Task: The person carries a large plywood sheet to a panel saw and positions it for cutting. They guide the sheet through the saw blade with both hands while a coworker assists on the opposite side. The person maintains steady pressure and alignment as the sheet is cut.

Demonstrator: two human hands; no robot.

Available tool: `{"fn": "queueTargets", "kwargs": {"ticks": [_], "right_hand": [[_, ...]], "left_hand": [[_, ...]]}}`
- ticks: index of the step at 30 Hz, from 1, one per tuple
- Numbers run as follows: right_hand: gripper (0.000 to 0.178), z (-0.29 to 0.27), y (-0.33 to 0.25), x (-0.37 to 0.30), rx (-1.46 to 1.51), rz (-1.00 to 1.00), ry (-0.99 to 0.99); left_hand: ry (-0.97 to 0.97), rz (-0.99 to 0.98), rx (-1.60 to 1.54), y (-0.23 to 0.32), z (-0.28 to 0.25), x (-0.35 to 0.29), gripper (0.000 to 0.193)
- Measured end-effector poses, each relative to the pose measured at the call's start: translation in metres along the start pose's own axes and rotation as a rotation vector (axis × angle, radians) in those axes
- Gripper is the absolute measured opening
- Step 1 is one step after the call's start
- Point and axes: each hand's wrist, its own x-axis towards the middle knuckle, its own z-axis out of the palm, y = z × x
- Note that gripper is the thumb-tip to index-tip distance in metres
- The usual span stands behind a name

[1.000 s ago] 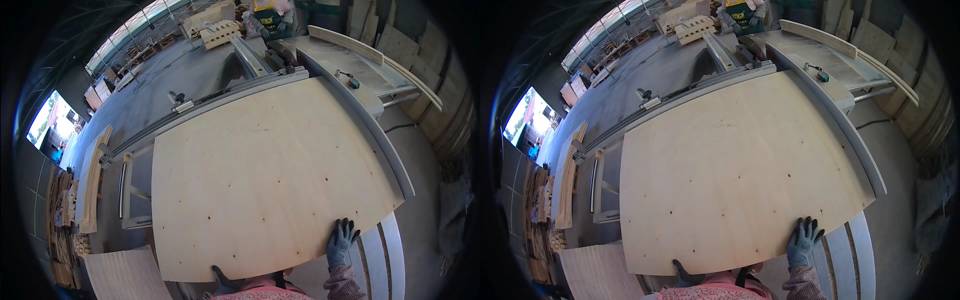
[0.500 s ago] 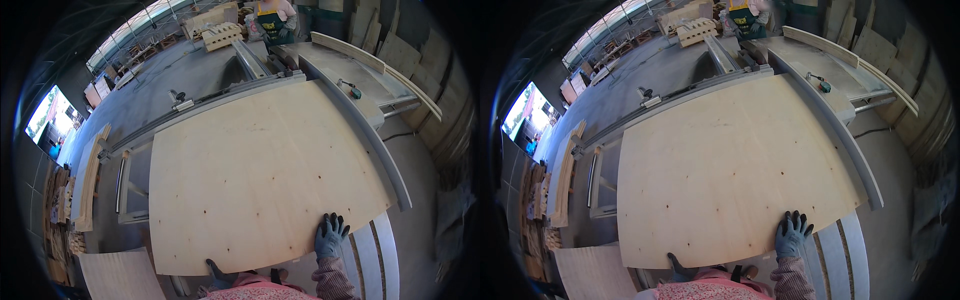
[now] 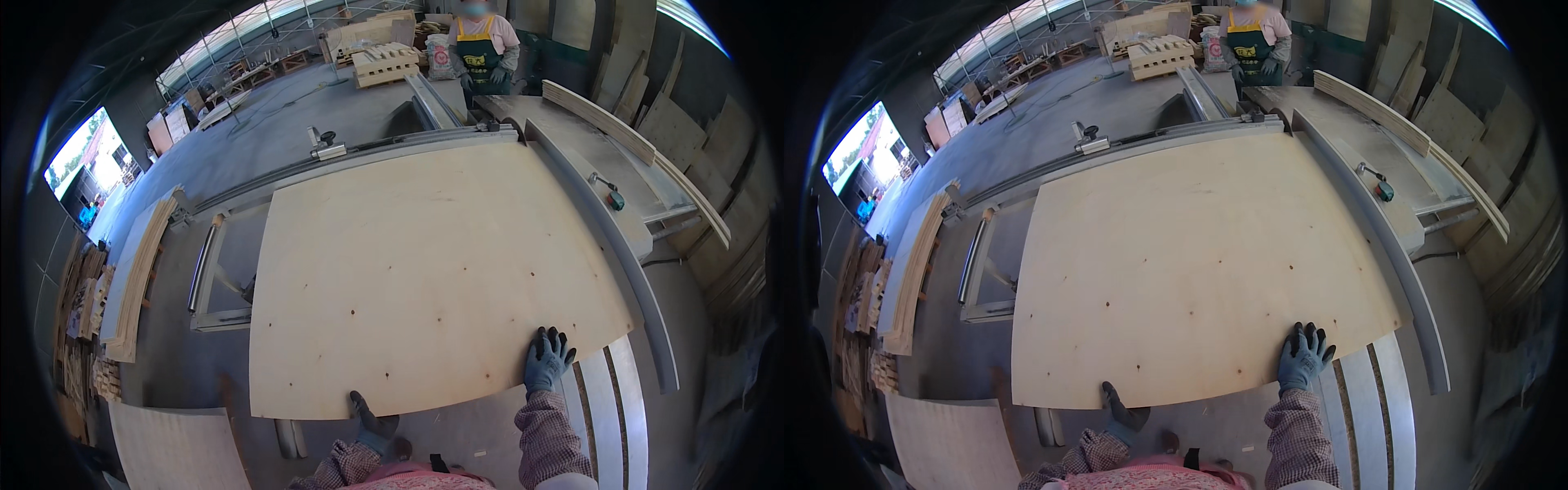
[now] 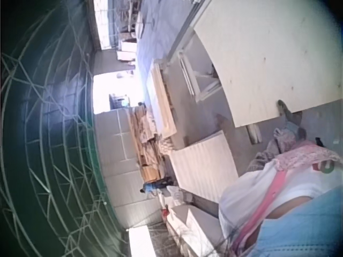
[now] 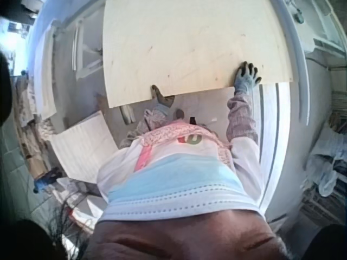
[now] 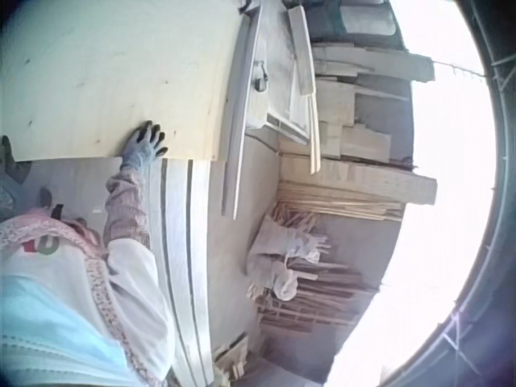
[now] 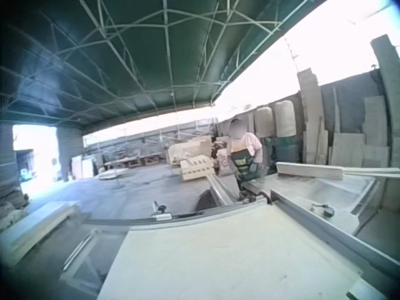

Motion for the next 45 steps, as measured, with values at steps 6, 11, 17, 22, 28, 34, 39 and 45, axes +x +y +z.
{"fn": "queueTargets", "kwargs": {"ticks": [6,11,17,22,28,34,39,45], "right_hand": [[0.042,-0.004,-0.002,-0.001,-0.028,0.023,-0.015],[0.042,-0.011,-0.003,-0.004,-0.010,0.047,-0.046],[0.043,-0.008,0.004,-0.006,-0.063,0.029,-0.034],[0.042,-0.009,-0.003,-0.012,-0.025,0.023,-0.031],[0.040,-0.012,-0.007,-0.016,0.017,0.017,0.000],[0.039,-0.010,-0.008,-0.017,0.016,-0.005,0.061],[0.039,-0.006,-0.003,-0.018,0.007,0.012,0.085],[0.039,0.000,-0.003,-0.026,0.015,0.010,0.079]], "left_hand": [[0.011,0.033,0.039,-0.005,0.015,-0.004,0.063],[0.002,0.189,0.190,-0.009,0.017,-0.010,0.063],[-0.029,-0.002,0.010,-0.010,0.063,-0.032,0.060],[0.017,0.098,0.067,-0.001,0.020,-0.014,0.060],[-0.045,0.166,0.108,-0.002,0.014,-0.011,0.062],[-0.293,0.046,-0.041,0.009,-0.014,0.003,0.063],[-0.053,0.167,0.132,0.000,0.001,0.001,0.062],[-0.094,0.163,0.099,0.004,-0.007,-0.004,0.062]]}}
